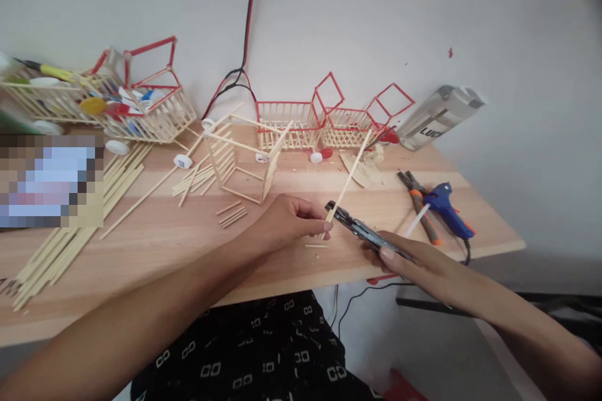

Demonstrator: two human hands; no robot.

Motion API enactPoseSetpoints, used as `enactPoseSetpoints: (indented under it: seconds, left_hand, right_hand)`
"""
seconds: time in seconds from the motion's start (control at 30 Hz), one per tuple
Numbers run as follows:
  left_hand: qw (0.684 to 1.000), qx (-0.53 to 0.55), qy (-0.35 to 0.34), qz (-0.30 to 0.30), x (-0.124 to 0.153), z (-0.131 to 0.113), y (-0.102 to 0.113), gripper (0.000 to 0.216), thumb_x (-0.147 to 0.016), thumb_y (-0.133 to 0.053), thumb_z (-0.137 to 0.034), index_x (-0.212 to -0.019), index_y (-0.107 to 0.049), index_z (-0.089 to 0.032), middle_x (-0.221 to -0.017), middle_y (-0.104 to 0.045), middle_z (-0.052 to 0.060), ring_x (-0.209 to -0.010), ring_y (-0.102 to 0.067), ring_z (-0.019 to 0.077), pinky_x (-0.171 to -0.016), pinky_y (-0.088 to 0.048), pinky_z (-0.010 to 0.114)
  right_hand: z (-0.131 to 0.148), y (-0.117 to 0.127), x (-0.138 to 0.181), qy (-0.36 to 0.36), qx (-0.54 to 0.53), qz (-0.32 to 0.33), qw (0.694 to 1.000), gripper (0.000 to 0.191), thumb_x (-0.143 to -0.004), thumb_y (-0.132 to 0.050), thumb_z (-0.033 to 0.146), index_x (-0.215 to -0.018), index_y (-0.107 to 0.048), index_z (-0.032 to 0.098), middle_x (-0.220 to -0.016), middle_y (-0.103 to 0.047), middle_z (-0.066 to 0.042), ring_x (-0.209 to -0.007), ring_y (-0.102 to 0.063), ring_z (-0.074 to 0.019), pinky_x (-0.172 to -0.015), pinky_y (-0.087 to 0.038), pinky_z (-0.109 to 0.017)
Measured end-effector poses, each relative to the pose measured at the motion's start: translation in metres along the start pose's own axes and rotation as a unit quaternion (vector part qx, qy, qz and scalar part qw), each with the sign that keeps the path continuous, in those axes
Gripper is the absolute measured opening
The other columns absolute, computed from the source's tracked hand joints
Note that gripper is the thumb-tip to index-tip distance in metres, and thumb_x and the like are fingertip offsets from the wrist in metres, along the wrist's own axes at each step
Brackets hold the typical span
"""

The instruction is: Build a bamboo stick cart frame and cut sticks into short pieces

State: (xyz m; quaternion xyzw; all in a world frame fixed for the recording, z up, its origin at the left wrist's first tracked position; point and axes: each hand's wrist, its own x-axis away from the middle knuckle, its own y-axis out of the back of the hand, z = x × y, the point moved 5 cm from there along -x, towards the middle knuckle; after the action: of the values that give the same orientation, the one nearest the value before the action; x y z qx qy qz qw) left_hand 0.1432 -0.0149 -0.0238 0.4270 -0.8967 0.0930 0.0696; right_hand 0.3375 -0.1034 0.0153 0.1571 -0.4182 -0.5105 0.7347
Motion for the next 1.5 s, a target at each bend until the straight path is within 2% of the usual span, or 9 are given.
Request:
enactPoseSetpoints:
  seconds: [0.2,0.4,0.6,0.67,0.97,1.17,1.33,1.5]
  left_hand:
    - [0.999,0.008,0.034,0.007,0.001,0.002,-0.001,0.010,-0.068,-0.073,-0.023,-0.073,-0.074,-0.015,-0.068,-0.071,0.001,-0.063,-0.058,0.0082,-0.066,-0.043,0.021]
    - [0.998,0.023,0.051,0.004,0.002,0.003,-0.002,0.009,-0.067,-0.073,-0.021,-0.072,-0.073,-0.013,-0.066,-0.070,0.001,-0.058,-0.056,0.0068,-0.062,-0.041,0.020]
    - [0.998,0.028,0.062,0.002,0.000,0.004,-0.004,0.007,-0.067,-0.073,-0.018,-0.072,-0.073,-0.013,-0.064,-0.070,0.002,-0.059,-0.058,0.0073,-0.063,-0.043,0.020]
    - [0.997,0.036,0.067,0.006,0.000,0.004,-0.004,0.007,-0.066,-0.073,-0.017,-0.072,-0.073,-0.013,-0.064,-0.070,0.001,-0.059,-0.059,0.0073,-0.063,-0.043,0.019]
    - [0.997,0.024,0.073,0.007,0.001,0.006,-0.002,0.007,-0.066,-0.074,-0.020,-0.071,-0.074,-0.015,-0.064,-0.070,0.001,-0.060,-0.060,0.0086,-0.065,-0.045,0.022]
    - [0.998,0.000,0.060,-0.008,-0.001,0.009,-0.002,0.009,-0.066,-0.073,-0.022,-0.072,-0.074,-0.015,-0.066,-0.070,0.002,-0.061,-0.059,0.0100,-0.065,-0.044,0.023]
    - [0.998,-0.038,0.037,-0.021,-0.002,0.009,-0.001,0.007,-0.066,-0.071,-0.021,-0.069,-0.074,-0.015,-0.066,-0.070,0.002,-0.061,-0.057,0.0100,-0.063,-0.041,0.023]
    - [0.997,-0.057,0.045,-0.032,-0.001,0.007,-0.001,0.008,-0.065,-0.069,-0.018,-0.071,-0.074,-0.014,-0.066,-0.070,0.002,-0.060,-0.057,0.0109,-0.062,-0.041,0.024]
  right_hand:
    - [0.014,-0.003,-0.010,0.036,-0.003,0.041,0.999,0.055,-0.088,-0.040,0.061,-0.117,-0.061,0.018,-0.095,-0.067,-0.008,-0.091,-0.059,-0.0256,-0.083,-0.048,-0.037]
    - [0.012,-0.008,-0.011,0.037,-0.001,0.052,0.998,0.053,-0.090,-0.035,0.061,-0.098,-0.061,0.016,-0.076,-0.058,-0.005,-0.070,-0.052,-0.0186,-0.065,-0.044,-0.031]
    - [0.012,-0.010,-0.010,0.047,0.014,0.034,0.998,0.050,-0.091,-0.034,0.060,-0.088,-0.059,0.017,-0.067,-0.051,-0.002,-0.064,-0.047,-0.0166,-0.060,-0.038,-0.029]
    - [0.012,-0.010,-0.010,0.044,0.019,0.030,0.998,0.050,-0.090,-0.034,0.061,-0.091,-0.059,0.017,-0.065,-0.050,-0.001,-0.064,-0.047,-0.0167,-0.060,-0.038,-0.029]
    - [0.009,-0.009,-0.012,0.049,0.051,0.011,0.997,0.050,-0.091,-0.036,0.059,-0.091,-0.061,0.016,-0.064,-0.053,-0.002,-0.061,-0.048,-0.0161,-0.055,-0.038,-0.028]
    - [0.007,-0.006,-0.014,0.053,0.095,-0.038,0.993,0.051,-0.087,-0.041,0.062,-0.079,-0.063,0.016,-0.071,-0.060,-0.004,-0.063,-0.052,-0.0169,-0.054,-0.040,-0.027]
    - [0.012,-0.006,-0.016,0.065,0.108,-0.052,0.991,0.053,-0.087,-0.040,0.063,-0.077,-0.063,0.017,-0.068,-0.060,-0.004,-0.062,-0.053,-0.0172,-0.055,-0.041,-0.028]
    - [0.016,-0.006,-0.017,0.067,0.115,-0.049,0.990,0.055,-0.087,-0.037,0.065,-0.079,-0.063,0.017,-0.062,-0.056,-0.003,-0.059,-0.050,-0.0169,-0.055,-0.039,-0.029]
